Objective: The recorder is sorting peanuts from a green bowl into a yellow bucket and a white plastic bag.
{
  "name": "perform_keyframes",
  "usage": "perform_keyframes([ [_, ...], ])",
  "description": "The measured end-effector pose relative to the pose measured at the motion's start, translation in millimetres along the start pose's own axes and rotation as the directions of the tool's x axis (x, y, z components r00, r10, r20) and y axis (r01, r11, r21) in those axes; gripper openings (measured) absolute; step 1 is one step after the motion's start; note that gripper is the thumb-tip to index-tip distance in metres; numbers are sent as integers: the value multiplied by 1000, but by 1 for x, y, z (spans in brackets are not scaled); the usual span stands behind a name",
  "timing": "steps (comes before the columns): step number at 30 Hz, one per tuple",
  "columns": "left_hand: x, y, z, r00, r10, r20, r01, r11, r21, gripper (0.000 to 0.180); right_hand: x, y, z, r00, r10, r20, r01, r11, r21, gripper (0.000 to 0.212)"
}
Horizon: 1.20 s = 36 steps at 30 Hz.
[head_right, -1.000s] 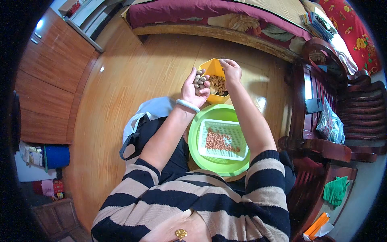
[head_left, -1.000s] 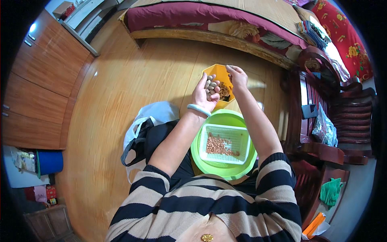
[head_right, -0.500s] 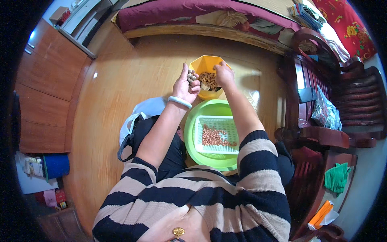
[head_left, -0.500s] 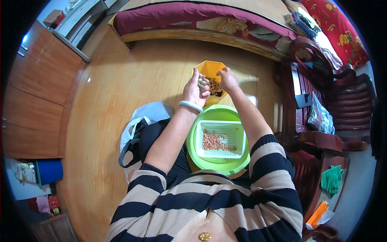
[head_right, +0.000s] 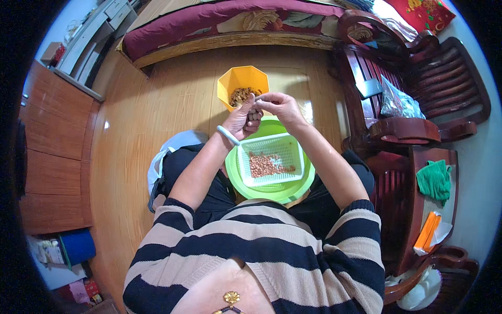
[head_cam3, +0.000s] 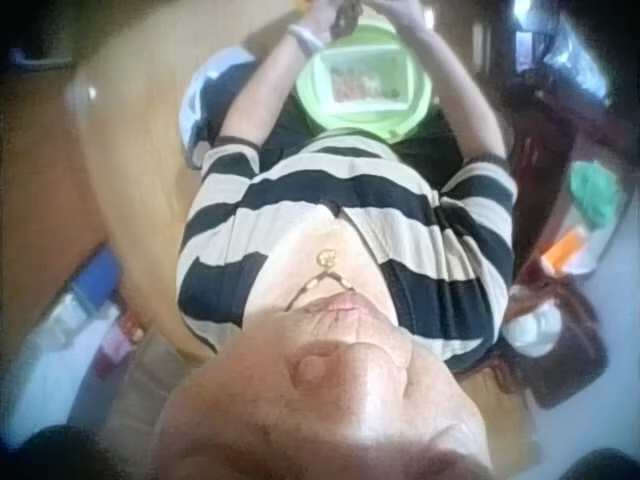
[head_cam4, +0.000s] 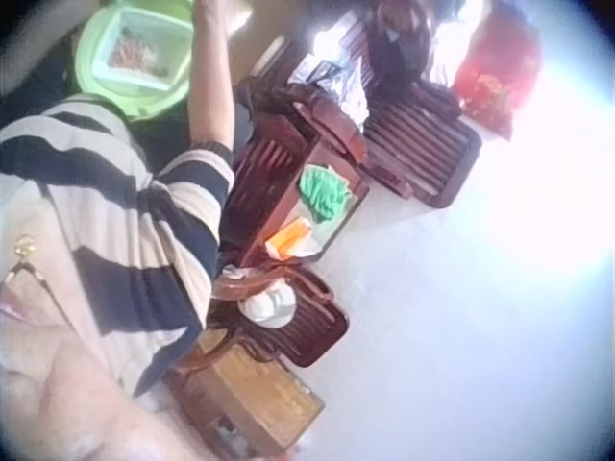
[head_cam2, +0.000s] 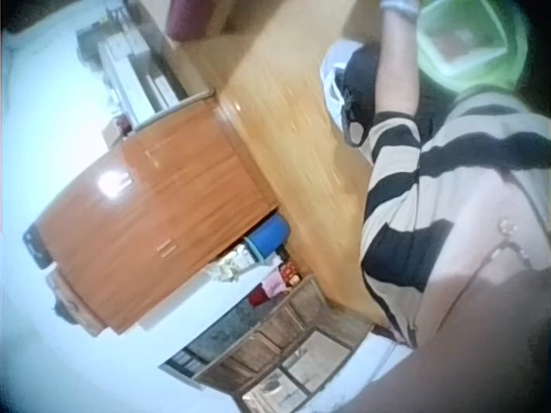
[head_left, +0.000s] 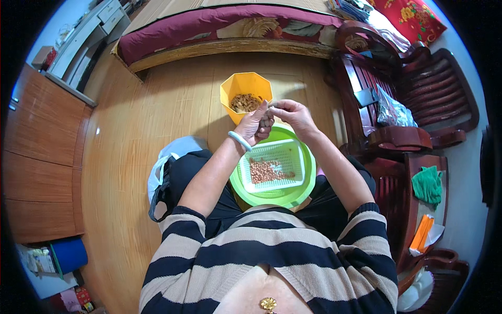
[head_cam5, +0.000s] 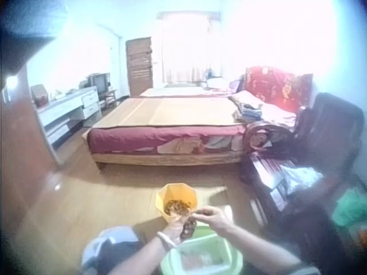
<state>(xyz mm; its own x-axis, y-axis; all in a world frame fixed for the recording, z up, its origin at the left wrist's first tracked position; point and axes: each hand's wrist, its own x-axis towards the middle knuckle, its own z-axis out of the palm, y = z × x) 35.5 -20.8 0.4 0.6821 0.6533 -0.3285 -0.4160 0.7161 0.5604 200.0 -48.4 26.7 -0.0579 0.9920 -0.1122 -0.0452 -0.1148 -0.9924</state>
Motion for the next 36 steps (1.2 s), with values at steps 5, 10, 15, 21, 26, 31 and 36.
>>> perform_keyframes([
  [5, -4, -18, -2, 995, -70, 68, 66, 996, 64, 25, -28, 35, -7, 996, 22, -90, -2, 976, 216, 23],
  [10, -9, -35, -11, 995, -98, 31, 95, 992, 80, 22, -47, 49, 5, 989, 39, -140, -8, 977, 214, 21],
  [15, -14, -46, -10, 986, -163, 13, 161, 981, 112, 25, -52, 62, 1, 986, -111, -125, 125, 985, 116, 15],
  [21, -22, -65, -22, 938, -339, -73, 345, 934, 95, 36, -72, 71, 8, 931, -363, -31, 337, 890, -306, 12],
  [26, -21, -84, -21, 878, -467, -108, 468, 883, -10, 39, -72, 115, 5, 949, -314, -28, 250, 804, -540, 20],
  [31, -18, -89, -31, 892, -442, -92, 437, 897, -65, 33, -71, 126, 5, 983, 180, 45, -182, 885, 428, 16],
  [36, -18, -90, -28, 966, -236, -110, 248, 961, 124, 25, -72, 125, 1, 970, 242, 27, -221, 827, 517, 15],
])
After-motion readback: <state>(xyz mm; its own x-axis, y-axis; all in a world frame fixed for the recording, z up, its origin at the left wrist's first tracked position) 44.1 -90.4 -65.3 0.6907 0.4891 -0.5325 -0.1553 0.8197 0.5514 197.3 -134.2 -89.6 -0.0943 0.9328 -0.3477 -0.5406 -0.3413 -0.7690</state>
